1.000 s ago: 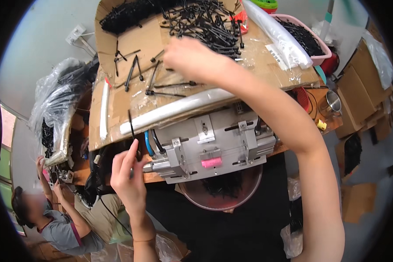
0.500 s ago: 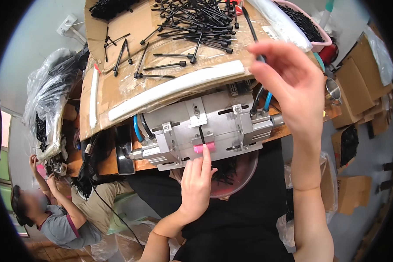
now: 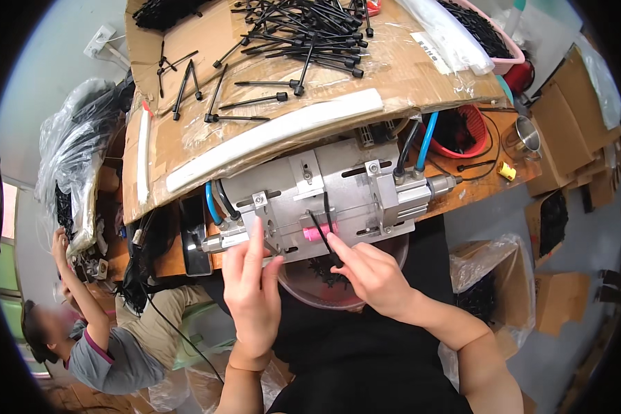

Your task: The person repeatedly picks up black cable ties from a pile on a cardboard surface and inserts them into a small metal jig with a pink knob. They manipulate the jig to process each tie and then place the finished items into a clear plastic bowl below.

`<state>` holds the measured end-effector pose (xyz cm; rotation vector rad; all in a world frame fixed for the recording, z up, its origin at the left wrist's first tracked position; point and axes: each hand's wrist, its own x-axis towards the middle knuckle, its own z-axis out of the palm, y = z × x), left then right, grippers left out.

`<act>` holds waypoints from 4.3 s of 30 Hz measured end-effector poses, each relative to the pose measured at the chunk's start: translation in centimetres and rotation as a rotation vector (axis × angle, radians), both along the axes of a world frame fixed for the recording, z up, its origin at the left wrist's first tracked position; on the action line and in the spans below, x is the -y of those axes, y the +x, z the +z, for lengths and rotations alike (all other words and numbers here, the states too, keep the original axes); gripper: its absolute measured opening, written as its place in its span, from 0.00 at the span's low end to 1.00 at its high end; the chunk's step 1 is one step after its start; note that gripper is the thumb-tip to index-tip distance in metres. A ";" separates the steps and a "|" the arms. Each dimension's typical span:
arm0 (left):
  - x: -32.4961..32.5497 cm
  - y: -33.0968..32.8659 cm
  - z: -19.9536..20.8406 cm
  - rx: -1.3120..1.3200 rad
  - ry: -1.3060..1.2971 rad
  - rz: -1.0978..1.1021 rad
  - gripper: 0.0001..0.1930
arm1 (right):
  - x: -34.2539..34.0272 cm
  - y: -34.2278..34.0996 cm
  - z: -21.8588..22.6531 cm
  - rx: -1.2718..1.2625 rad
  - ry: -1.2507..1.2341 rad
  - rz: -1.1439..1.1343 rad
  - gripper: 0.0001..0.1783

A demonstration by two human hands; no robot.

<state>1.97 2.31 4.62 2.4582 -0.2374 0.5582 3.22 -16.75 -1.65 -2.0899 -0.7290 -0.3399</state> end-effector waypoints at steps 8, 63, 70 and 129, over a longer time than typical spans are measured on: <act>-0.7 -0.7 -1.0 -0.063 -0.022 0.005 0.33 | -1.3 -0.1 -1.2 0.012 -0.022 -0.004 0.36; 3.8 -0.7 -5.4 -0.107 0.239 -0.155 0.36 | 4.9 5.0 8.1 0.144 0.414 -0.021 0.14; -0.4 3.0 1.2 -0.063 0.108 -0.161 0.32 | 0.4 0.1 1.4 0.093 0.032 -0.056 0.37; -10.6 22.9 3.3 0.108 0.132 0.051 0.11 | -1.1 0.3 0.3 -0.038 -0.174 -0.015 0.36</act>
